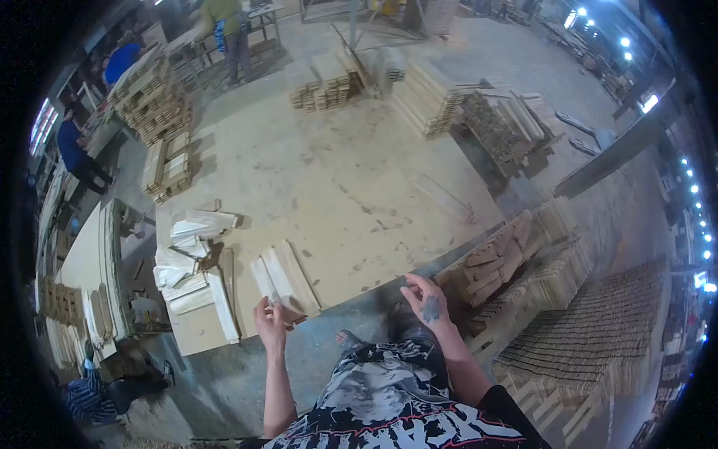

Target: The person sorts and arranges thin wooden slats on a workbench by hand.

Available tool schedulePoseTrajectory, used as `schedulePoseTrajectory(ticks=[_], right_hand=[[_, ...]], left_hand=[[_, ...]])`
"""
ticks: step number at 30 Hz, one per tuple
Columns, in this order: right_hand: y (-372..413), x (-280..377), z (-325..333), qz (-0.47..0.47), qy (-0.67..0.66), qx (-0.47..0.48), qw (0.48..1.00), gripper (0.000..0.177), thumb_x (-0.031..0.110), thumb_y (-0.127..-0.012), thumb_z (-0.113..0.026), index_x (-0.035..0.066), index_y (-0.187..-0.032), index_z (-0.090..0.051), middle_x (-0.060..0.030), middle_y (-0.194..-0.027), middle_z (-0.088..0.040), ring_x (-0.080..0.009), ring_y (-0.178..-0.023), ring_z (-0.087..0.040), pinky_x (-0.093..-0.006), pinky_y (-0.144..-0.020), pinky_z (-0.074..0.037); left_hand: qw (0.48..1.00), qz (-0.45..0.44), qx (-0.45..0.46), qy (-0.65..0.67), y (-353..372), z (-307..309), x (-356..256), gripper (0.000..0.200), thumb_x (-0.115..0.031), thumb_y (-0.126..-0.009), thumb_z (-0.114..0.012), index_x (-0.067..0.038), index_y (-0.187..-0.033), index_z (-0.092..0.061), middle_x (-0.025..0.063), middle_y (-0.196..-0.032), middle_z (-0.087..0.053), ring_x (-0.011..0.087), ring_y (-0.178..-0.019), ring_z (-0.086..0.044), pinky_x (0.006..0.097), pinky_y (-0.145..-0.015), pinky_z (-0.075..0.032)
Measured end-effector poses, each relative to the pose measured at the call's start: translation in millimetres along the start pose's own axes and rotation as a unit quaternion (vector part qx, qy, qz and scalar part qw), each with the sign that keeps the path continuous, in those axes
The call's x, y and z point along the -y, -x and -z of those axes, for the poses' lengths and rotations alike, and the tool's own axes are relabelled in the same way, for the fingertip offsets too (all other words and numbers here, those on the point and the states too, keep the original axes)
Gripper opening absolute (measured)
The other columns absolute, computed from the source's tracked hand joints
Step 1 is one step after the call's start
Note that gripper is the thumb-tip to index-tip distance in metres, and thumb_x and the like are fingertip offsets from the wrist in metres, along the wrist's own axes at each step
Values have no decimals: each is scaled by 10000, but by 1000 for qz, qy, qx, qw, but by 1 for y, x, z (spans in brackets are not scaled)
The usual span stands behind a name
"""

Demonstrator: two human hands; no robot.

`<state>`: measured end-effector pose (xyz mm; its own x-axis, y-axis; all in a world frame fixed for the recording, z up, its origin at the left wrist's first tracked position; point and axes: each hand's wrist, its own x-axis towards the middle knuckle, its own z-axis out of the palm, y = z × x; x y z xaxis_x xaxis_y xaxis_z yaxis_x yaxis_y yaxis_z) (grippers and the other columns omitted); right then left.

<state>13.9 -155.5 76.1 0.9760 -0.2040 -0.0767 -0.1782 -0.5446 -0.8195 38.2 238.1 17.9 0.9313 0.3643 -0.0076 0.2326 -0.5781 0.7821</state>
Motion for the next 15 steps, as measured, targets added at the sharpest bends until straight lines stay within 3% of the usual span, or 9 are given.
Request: schedulePoseTrajectory(ticks=[2, 4, 7, 10, 13, 15], right_hand=[[-15, -22, 10, -5, 4, -32, 999, 383, 212, -905, -739, 56, -1245, -660, -139, -1103, -721, -241, -919, -717, -346, -798, -566], [-40, -40, 28, 18, 15, -50, 998, 369, 200, -902, -739, 39, -1225, -667, -148, -1091, -721, -251, -882, -713, -347, -773, -566], [-91, -61, 60, 1, 40, -83, 996, 366, 172, -891, -731, 48, -1229, -667, -153, -1055, -709, -276, -943, -698, -367, -827, -553], [-151, -100, 93, 63, 141, -109, 982, 456, 204, -860, -741, 93, -1287, -626, -159, -1153, -659, -319, -1085, -644, -424, -916, -521], [-197, -127, 110, 25, 310, -156, 938, 632, 292, -785, -789, 146, -1361, -573, -158, -1307, -590, -334, -1181, -581, -450, -991, -479], [-223, -147, 118, 5, 333, -58, 941, 706, 357, -763, -796, 166, -1391, -534, -165, -1353, -551, -346, -1217, -555, -456, -993, -483]], left_hand=[[1000, -14, -26, -8, 2, -4, 5, 433, -182, -963, -666, 47, -1320, -579, 178, -1158, -581, 252, -926, -646, 379, -805, -540], [999, 31, -40, 8, 2, -9, 5, 438, -184, -945, -671, 43, -1309, -584, 190, -1148, -577, 292, -951, -623, 403, -830, -516], [994, 67, -78, -24, -6, -21, 4, 448, -223, -948, -671, 35, -1304, -586, 204, -1144, -575, 333, -993, -601, 433, -868, -490], [983, 86, -123, -101, -20, -40, 0, 493, -297, -955, -669, 30, -1312, -580, 220, -1124, -572, 376, -1039, -576, 469, -908, -460], [959, 93, -175, -204, -31, -62, -14, 522, -340, -950, -672, 23, -1313, -582, 228, -1108, -566, 395, -1039, -569, 478, -906, -456], [945, 68, -214, -236, -31, -82, -19, 520, -358, -943, -679, 15, -1296, -592, 227, -1088, -562, 400, -1023, -566, 480, -894, -453]])
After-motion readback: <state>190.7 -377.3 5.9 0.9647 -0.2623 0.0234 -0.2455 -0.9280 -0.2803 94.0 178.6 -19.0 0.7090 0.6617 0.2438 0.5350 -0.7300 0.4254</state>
